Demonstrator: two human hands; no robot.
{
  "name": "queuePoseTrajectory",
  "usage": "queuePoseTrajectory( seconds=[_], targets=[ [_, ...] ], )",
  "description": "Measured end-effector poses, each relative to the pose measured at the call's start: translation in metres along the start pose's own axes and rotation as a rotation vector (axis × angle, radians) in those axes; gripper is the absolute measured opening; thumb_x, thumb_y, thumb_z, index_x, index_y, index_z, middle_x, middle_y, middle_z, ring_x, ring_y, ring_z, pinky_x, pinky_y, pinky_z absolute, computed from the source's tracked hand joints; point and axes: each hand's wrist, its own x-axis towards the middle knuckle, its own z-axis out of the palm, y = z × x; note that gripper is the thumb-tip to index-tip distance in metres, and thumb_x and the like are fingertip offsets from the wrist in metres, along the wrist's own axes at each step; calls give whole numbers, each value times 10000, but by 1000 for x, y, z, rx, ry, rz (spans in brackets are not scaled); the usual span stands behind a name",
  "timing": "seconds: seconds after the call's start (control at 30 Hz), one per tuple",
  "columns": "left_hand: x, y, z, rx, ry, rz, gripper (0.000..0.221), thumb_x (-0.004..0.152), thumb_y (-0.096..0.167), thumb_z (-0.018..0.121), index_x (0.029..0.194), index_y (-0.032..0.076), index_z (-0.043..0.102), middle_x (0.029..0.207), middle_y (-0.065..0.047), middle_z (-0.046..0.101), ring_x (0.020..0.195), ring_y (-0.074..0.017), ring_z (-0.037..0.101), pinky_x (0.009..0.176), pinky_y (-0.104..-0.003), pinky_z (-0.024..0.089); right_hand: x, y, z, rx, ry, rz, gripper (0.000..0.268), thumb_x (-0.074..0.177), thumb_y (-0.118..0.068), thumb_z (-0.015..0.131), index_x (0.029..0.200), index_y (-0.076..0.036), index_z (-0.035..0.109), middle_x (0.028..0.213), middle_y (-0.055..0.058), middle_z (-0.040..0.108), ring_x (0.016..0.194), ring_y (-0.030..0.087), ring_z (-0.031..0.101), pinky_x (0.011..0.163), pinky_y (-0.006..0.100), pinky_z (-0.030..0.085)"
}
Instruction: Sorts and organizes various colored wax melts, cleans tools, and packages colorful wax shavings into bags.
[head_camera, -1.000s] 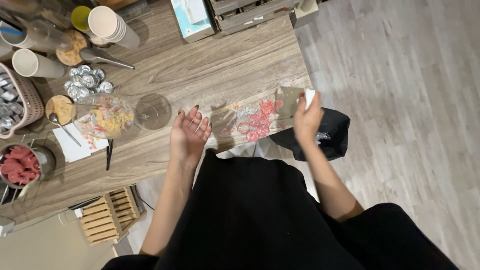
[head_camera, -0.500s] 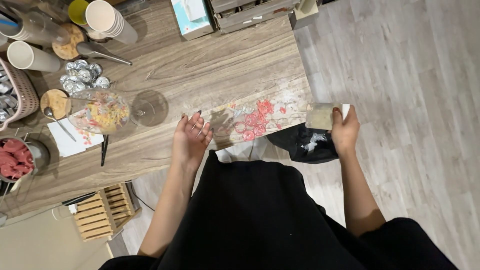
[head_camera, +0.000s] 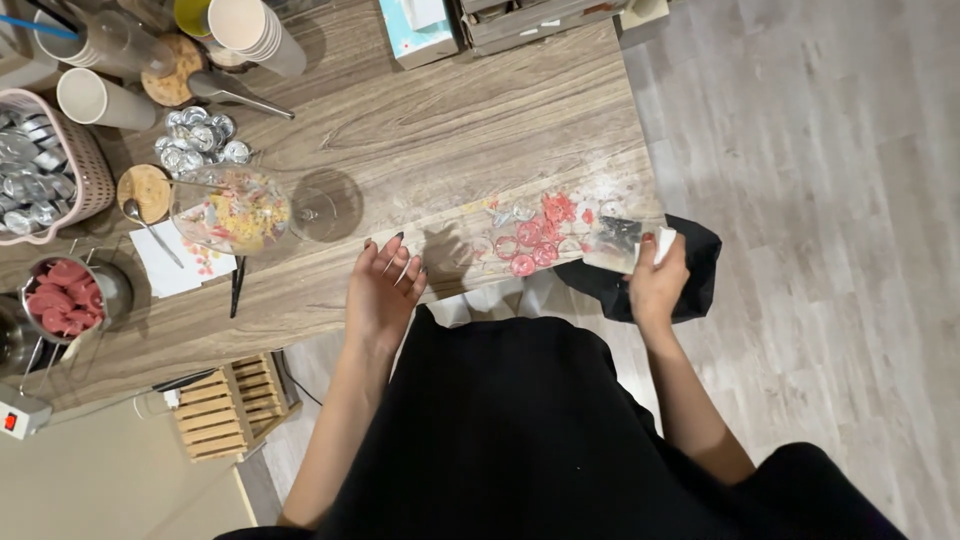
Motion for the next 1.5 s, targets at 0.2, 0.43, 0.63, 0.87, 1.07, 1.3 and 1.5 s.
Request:
queuePoseTrajectory(
  seconds=[0.2, 0.43, 0.63, 0.87, 1.07, 1.3, 1.5],
  targets=[
    [3, 22, -1, 47, 5, -2, 357, 1037, 400, 459, 1170, 108, 614, 965, 16, 617, 968, -176, 611, 945, -370, 475, -21, -18, 50, 33, 129, -7, 238, 1030, -144, 578, 1190, 29, 542, 836, 188, 708, 535, 250, 682, 462, 355, 527],
    [26, 39, -7, 75, -102, -13, 369, 1035, 393, 439, 1204, 100, 589, 977, 10, 619, 989, -189, 610, 944, -379, 478, -21, -24, 66, -55, 205, 18, 207, 1044, -160, 591, 1147, 19, 567, 826, 221, 730, 570, 294, 710, 530, 412, 544],
    [40, 29, -4, 120, -107, -68, 378, 1033, 409, 439, 1190, 107, 603, 967, 3, 620, 974, -194, 614, 927, -379, 480, -16, -9, 81, -154, 338, -177, 223, 1010, -110, 604, 1183, 28, 574, 951, 257, 730, 875, 423, 725, 743, 508, 555],
    [35, 17, 13, 171, -166, -96, 382, 1033, 424, 442, 1181, 110, 602, 981, 8, 629, 985, -188, 625, 941, -377, 494, -4, -55, 89, -90, 163, -116, 228, 979, -87, 566, 1191, -2, 575, 944, 250, 719, 893, 424, 722, 775, 500, 540],
    [33, 15, 3, 124, -165, -67, 391, 1037, 433, 452, 1190, 107, 605, 984, 3, 625, 986, -188, 627, 928, -369, 493, 10, -71, 56, -333, -104, -319, 253, 942, -58, 591, 1180, 19, 555, 888, 284, 686, 853, 464, 690, 722, 536, 520],
    [37, 11, -15, 70, -104, -61, 403, 1034, 442, 461, 1209, 106, 598, 994, 9, 627, 998, -183, 625, 936, -372, 491, 39, -41, 9, -299, 25, -319, 168, 1034, -132, 600, 1099, 21, 577, 892, 270, 695, 849, 460, 691, 717, 496, 520],
    [30, 14, -13, 54, -82, -44, 396, 1031, 438, 467, 1203, 112, 613, 991, 13, 630, 995, -182, 627, 937, -370, 485, 38, -21, 29, -282, -16, -336, 230, 1047, -179, 604, 1123, 34, 563, 927, 279, 677, 860, 467, 675, 746, 504, 519]
  ],
)
